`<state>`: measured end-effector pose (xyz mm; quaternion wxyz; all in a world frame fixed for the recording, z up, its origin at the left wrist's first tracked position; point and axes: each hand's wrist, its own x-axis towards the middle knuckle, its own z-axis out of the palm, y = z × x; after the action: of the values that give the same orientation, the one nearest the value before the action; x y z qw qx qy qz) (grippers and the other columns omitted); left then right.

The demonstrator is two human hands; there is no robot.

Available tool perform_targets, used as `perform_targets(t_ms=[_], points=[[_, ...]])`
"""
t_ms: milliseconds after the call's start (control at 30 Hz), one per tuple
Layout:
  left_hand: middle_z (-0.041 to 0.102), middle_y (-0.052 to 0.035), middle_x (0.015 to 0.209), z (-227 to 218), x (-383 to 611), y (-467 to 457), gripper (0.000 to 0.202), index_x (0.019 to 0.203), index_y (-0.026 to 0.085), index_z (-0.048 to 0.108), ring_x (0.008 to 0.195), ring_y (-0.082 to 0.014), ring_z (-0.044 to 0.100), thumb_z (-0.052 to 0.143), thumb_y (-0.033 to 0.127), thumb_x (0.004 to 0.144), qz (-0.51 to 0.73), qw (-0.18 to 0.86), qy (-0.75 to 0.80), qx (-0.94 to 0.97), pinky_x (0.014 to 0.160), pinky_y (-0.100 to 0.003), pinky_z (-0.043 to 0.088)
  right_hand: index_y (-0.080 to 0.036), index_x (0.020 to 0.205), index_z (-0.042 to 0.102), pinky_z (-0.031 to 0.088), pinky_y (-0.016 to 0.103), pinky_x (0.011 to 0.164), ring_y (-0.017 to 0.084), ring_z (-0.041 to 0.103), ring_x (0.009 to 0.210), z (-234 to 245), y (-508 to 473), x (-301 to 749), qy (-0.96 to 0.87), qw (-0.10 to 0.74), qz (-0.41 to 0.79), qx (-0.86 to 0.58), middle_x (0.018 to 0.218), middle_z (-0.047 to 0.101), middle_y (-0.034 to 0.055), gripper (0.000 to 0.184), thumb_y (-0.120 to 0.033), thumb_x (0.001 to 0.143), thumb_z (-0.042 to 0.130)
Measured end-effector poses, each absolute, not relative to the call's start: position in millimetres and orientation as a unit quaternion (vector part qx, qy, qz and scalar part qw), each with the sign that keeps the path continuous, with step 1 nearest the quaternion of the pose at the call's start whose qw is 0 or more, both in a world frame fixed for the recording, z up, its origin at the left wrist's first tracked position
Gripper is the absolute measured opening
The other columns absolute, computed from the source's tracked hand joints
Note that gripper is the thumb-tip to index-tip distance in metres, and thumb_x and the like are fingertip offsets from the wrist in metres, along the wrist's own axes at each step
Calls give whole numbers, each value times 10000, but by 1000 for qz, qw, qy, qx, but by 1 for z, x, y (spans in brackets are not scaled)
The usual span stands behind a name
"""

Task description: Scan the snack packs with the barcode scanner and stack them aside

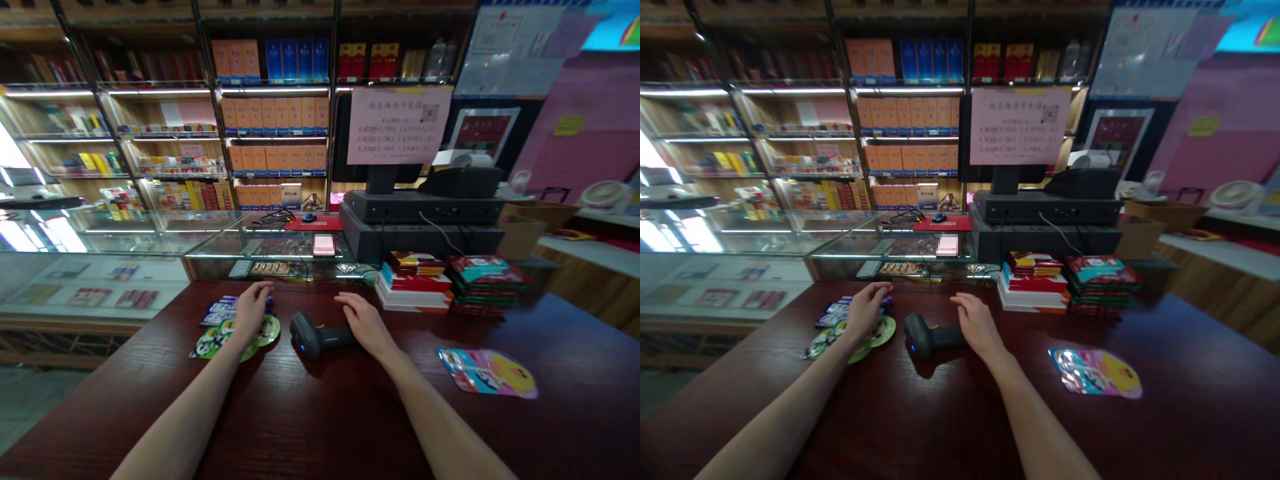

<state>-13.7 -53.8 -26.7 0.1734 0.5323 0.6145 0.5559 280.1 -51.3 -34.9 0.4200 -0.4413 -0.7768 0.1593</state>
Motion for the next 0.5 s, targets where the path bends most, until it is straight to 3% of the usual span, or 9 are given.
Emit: perform_targets(t_ms=[333,500], points=[[765,-62,877,-40,21,-3,344,999,167,719,943,-222,685,555,386,790,646,210,574,458,970,-363,467,-218,1103,737,452,410,1097,218,626,1195,-31,-56,286,-773,416,161,-452,1261,687,78,361,-127,900,452],[763,-84,886,-44,41,19,495,996,134,718,937,-228,699,594,543,747,678,270,513,453,952,-381,490,-210,1105,733,454,425,1087,221,624,1194,-32,-56,287,-772,406,155,-463,1261,685,81,360,-120,903,449]])
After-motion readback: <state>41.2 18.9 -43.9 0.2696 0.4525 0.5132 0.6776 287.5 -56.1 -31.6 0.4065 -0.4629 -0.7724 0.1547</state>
